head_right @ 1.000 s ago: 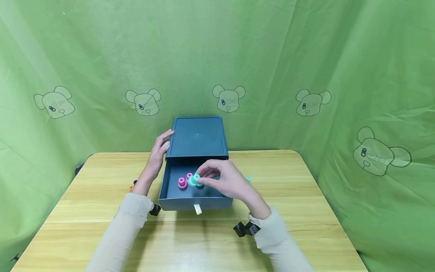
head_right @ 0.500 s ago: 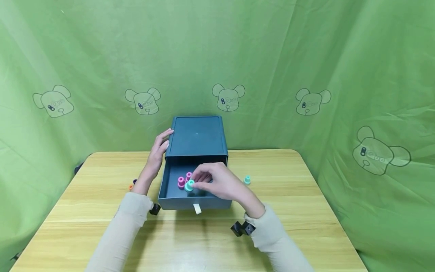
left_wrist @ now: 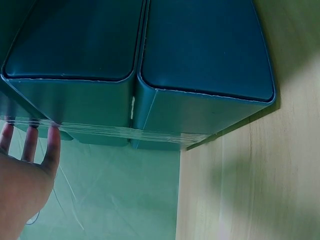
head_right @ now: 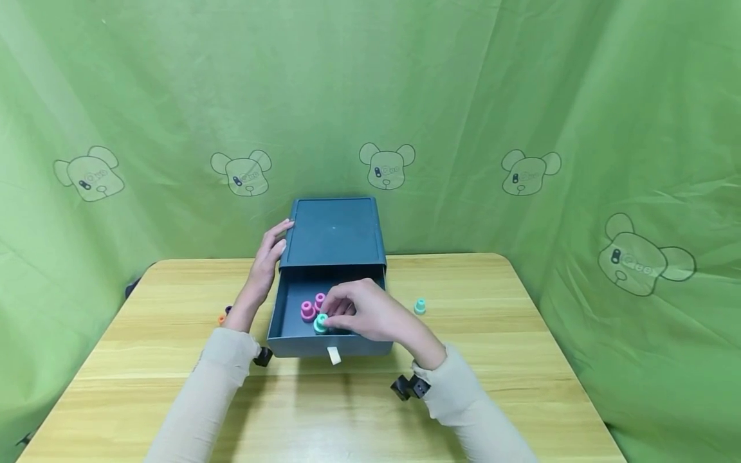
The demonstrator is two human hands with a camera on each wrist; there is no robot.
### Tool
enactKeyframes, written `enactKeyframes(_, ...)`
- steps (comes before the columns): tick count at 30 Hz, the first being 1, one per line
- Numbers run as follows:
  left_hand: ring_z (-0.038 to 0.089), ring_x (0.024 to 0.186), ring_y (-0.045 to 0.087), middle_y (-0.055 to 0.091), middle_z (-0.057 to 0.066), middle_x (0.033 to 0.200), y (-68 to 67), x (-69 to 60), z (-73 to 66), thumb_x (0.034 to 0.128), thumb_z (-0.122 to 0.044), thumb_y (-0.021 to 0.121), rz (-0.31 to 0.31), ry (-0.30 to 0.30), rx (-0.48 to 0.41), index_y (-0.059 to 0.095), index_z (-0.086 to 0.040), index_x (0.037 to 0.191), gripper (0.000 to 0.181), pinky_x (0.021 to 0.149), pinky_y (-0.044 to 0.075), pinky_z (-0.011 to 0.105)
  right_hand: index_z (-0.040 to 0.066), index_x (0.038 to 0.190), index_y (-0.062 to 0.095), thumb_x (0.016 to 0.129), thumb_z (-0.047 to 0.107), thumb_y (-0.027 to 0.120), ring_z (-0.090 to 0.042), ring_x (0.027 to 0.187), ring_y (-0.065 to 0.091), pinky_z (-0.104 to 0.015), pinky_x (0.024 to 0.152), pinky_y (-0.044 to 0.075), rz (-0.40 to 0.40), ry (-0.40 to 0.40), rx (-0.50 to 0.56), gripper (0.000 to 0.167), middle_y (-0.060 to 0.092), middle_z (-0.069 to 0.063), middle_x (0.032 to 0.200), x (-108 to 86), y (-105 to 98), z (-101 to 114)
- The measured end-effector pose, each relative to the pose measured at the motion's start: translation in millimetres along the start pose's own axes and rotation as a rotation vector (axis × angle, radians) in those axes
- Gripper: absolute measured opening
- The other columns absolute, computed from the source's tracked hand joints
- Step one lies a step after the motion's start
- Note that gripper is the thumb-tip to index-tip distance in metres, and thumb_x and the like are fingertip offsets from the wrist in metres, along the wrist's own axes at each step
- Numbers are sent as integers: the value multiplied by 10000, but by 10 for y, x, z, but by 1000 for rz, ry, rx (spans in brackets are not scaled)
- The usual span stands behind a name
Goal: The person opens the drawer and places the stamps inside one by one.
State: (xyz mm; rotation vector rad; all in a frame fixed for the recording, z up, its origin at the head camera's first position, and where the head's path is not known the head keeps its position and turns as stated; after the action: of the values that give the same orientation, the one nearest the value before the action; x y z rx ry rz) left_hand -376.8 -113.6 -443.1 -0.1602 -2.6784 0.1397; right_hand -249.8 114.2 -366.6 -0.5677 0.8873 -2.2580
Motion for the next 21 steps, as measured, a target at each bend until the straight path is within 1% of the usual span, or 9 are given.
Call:
enactKeyframes(5,308,1429,392,359,56,1641,-6,-3,1,1056,-277,457,-18,12,10,498,-134,1523,490,1180,330,557,125,1022,761,929,135,780,-39,833,691,-213,770,598,23,-1,-20,95,744,25,953,17,17,7)
enactKeyframes(8,324,1437,384,351,72,1648,-9,3,18,1061,-253,457,-20,11,7,490,-118,1529,488,1181,327,568,119,1025,763,931,124,775,-39,837,692,-207,773,596,28,1,-28,95,750,18,969,18,19,9)
enactKeyframes(12,379,1457,351,311,128,1666,-5,0,7,1071,-209,434,-12,4,4,453,-73,1549,497,1190,304,605,119,1026,765,933,111,770,-37,842,692,-203,780,593,29,0,-33,94,754,16,981,15,21,8)
enactKeyframes(14,403,1457,341,300,157,1666,0,-9,-39,1069,-198,426,-9,5,4,444,-49,1549,503,1191,293,618,122,1026,766,932,111,771,-35,841,691,-203,782,592,25,-1,-35,94,753,19,979,14,23,4)
enactKeyframes(19,397,1445,357,316,181,1652,28,-73,-286,1058,-172,431,-4,1,5,449,-4,1528,499,1190,304,605,123,1028,768,927,104,775,-35,831,692,-205,783,594,7,-4,-38,102,752,22,978,5,21,0)
enactKeyframes(21,386,1445,361,321,177,1649,38,-95,-349,1055,-173,431,-5,-2,7,450,0,1524,499,1190,307,598,116,1033,770,927,106,776,-38,831,692,-207,783,595,-3,-4,-35,107,754,23,981,-4,18,2)
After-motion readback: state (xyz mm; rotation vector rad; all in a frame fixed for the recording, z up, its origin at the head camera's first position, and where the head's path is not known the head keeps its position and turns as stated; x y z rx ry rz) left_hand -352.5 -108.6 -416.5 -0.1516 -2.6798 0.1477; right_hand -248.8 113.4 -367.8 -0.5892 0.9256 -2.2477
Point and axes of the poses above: each hand's wrist, its own x-axis towards the middle knuckle, its own y-axis out of the palm, z = x × y, the point moved 4 cm from there along x, towards the middle knuckle
